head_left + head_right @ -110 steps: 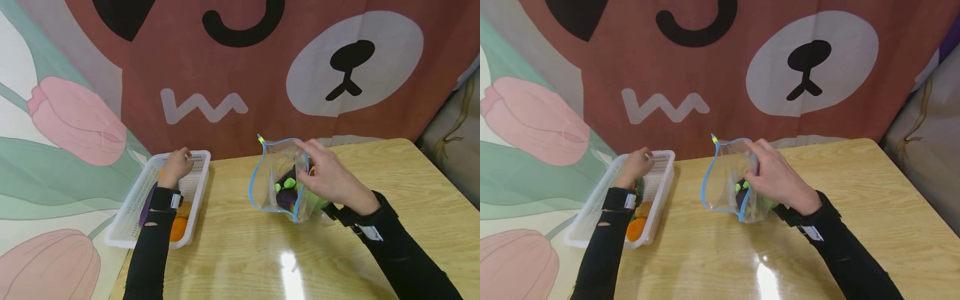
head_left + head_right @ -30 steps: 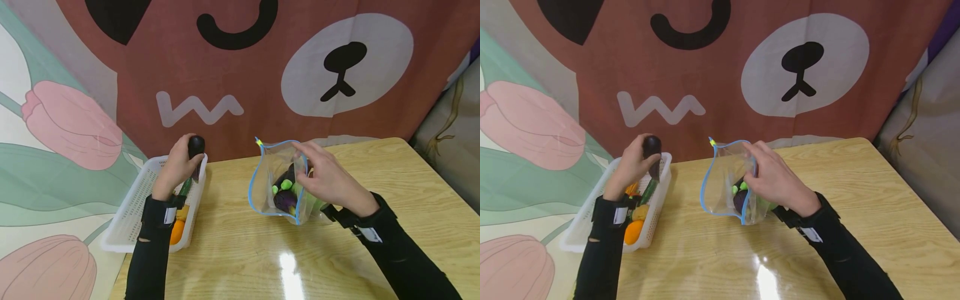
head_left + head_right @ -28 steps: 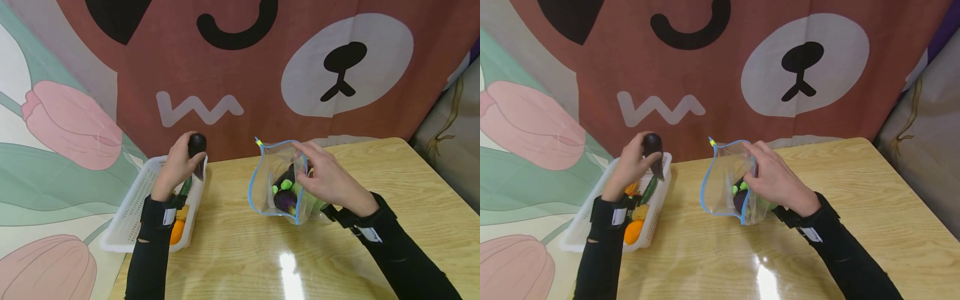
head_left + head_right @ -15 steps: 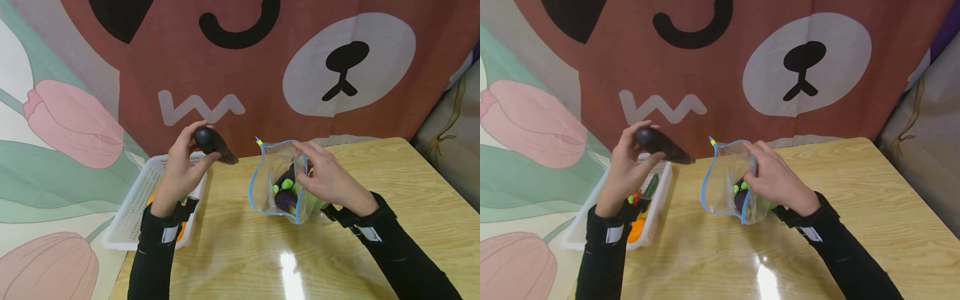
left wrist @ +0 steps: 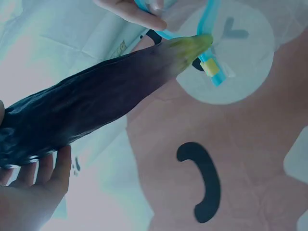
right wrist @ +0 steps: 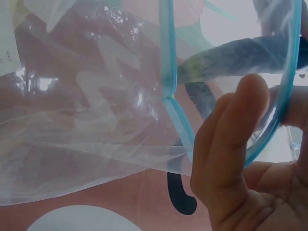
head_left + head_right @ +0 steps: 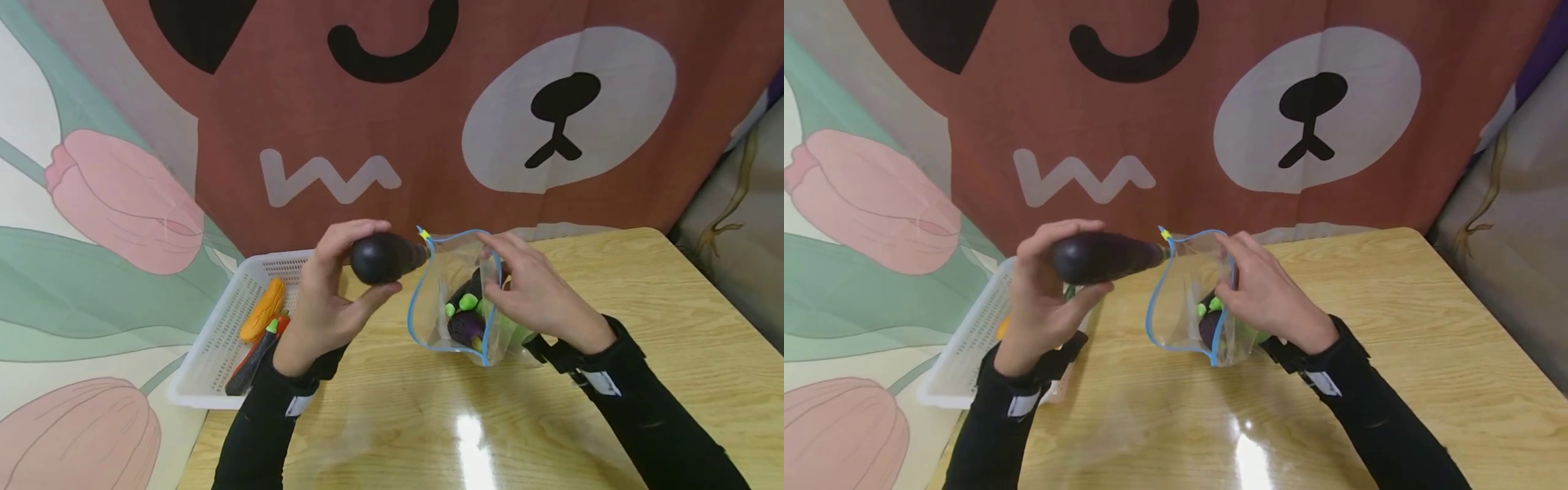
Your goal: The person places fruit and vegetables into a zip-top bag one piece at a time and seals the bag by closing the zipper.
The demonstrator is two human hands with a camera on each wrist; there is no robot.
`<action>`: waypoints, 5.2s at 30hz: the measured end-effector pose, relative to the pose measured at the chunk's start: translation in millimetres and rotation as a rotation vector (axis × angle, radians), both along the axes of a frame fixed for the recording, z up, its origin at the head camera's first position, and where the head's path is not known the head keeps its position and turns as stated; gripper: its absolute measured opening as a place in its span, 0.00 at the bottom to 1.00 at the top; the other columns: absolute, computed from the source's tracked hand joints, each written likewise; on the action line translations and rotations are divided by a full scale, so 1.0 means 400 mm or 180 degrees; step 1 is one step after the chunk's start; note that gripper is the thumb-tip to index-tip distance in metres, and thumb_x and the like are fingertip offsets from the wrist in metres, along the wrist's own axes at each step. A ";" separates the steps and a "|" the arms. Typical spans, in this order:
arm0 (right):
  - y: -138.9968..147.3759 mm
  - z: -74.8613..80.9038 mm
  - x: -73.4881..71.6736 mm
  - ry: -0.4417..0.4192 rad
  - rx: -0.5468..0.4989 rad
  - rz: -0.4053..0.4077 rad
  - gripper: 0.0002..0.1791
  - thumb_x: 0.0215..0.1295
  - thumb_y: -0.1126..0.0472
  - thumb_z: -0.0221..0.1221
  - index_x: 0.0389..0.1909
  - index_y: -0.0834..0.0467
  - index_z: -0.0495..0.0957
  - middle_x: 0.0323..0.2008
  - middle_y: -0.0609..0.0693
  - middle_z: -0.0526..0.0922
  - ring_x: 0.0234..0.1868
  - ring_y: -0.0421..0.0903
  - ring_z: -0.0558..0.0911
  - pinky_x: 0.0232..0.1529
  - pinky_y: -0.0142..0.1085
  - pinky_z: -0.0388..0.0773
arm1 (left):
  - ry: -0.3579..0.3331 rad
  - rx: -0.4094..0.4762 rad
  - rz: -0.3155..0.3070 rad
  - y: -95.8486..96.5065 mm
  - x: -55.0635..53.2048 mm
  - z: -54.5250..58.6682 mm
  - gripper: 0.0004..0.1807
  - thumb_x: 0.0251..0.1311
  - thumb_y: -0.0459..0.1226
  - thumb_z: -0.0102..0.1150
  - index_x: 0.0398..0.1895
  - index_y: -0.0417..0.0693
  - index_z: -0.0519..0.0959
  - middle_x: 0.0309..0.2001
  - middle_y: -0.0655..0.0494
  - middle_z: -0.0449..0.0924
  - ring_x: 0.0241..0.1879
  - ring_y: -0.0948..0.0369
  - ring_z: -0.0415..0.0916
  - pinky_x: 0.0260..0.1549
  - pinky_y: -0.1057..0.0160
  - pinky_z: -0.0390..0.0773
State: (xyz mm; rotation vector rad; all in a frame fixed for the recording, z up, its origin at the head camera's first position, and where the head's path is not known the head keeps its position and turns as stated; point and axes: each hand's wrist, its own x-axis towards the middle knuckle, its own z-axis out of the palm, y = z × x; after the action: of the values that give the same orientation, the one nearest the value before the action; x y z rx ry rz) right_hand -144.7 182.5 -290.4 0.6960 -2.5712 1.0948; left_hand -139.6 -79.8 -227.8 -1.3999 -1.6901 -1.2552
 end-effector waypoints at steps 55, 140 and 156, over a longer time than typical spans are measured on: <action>-0.011 -0.001 0.000 0.0216 -0.0001 0.0053 0.32 0.55 0.73 0.53 0.65 0.66 0.64 0.44 0.51 0.71 0.25 0.40 0.68 0.19 0.31 0.67 | 0.1279 -0.3098 0.1047 0.193 -0.166 -0.206 0.13 0.61 0.26 0.54 0.42 0.52 0.81 0.38 0.57 0.74 0.27 0.63 0.69 0.27 0.70 0.68; -0.007 0.001 0.010 0.0086 0.0062 -0.0032 0.29 0.59 0.71 0.52 0.64 0.66 0.64 0.44 0.49 0.70 0.24 0.41 0.67 0.20 0.32 0.66 | -0.3655 -0.3841 0.3095 -0.443 -0.372 -0.470 0.21 0.52 0.37 0.62 0.47 0.32 0.77 0.41 0.39 0.77 0.34 0.51 0.70 0.32 0.56 0.70; -0.011 0.000 0.008 0.0118 0.0076 -0.0015 0.29 0.58 0.71 0.52 0.63 0.67 0.65 0.44 0.50 0.69 0.25 0.40 0.67 0.21 0.31 0.66 | -0.2888 -0.2430 0.3269 -0.446 -0.418 -0.434 0.24 0.66 0.38 0.45 0.60 0.32 0.61 0.46 0.30 0.73 0.40 0.40 0.75 0.37 0.46 0.73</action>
State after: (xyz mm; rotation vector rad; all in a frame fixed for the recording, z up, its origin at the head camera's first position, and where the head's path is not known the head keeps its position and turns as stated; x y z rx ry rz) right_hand -141.4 177.9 -290.4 0.7090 -2.5574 1.0413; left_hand -306.8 -258.3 -401.4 0.0337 -3.1011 -0.6068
